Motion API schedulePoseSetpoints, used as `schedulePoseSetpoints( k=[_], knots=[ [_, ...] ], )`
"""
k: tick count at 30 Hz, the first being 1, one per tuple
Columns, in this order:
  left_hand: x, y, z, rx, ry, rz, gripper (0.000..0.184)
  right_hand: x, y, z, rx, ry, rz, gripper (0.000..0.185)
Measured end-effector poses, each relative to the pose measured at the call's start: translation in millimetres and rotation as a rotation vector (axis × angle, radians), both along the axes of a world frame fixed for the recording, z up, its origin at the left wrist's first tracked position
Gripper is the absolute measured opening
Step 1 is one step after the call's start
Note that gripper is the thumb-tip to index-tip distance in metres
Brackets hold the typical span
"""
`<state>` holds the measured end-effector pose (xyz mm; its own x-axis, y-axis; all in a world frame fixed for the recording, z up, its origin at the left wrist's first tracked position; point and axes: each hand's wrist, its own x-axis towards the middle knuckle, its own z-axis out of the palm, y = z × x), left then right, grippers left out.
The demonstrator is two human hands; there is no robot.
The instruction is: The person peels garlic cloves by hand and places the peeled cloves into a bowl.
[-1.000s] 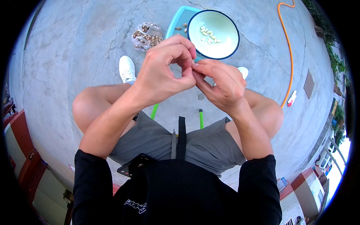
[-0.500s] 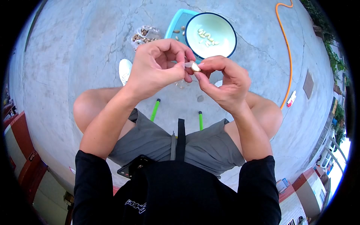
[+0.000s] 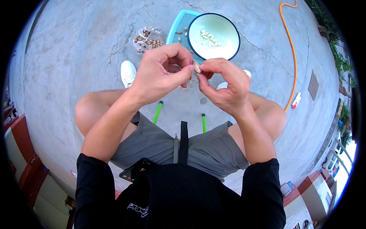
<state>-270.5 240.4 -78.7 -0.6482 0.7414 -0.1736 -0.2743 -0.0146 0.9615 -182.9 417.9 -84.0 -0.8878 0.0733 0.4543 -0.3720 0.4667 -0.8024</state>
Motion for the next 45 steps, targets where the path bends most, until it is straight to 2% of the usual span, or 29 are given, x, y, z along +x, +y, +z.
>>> schedulePoseSetpoints(
  k=[6,9,11,17,27,29,32,38,45],
  knots=[
    [1,-1,4,-0.012,0.022,0.042,0.008,0,-1,2,-0.031,0.003,-0.007,0.022],
    [0,-1,3,-0.009,0.024,0.048,0.009,2,-1,1,-0.118,-0.018,-0.006,0.021],
    [-1,-1,3,-0.002,0.013,0.054,0.010,3,0,1,-0.255,-0.134,0.017,0.018],
    [-5,0,8,0.137,-0.172,0.060,0.006,4,4,5,-0.460,-0.266,0.020,0.016],
    [-1,0,3,0.061,-0.095,0.046,0.011,5,7,1,-0.416,-0.284,0.057,0.021],
    [-1,1,4,0.054,-0.084,0.065,0.011,6,3,2,-0.624,-0.352,0.016,0.020],
    [0,0,2,0.043,-0.028,0.069,0.011,5,7,-3,-0.729,-0.362,0.040,0.022],
    [5,0,5,-0.032,0.111,0.083,0.011,6,5,1,-0.810,-0.455,0.021,0.022],
    [2,-3,7,-0.083,0.214,0.030,0.007,5,3,-3,-0.798,-0.385,0.030,0.018]
  ],
)
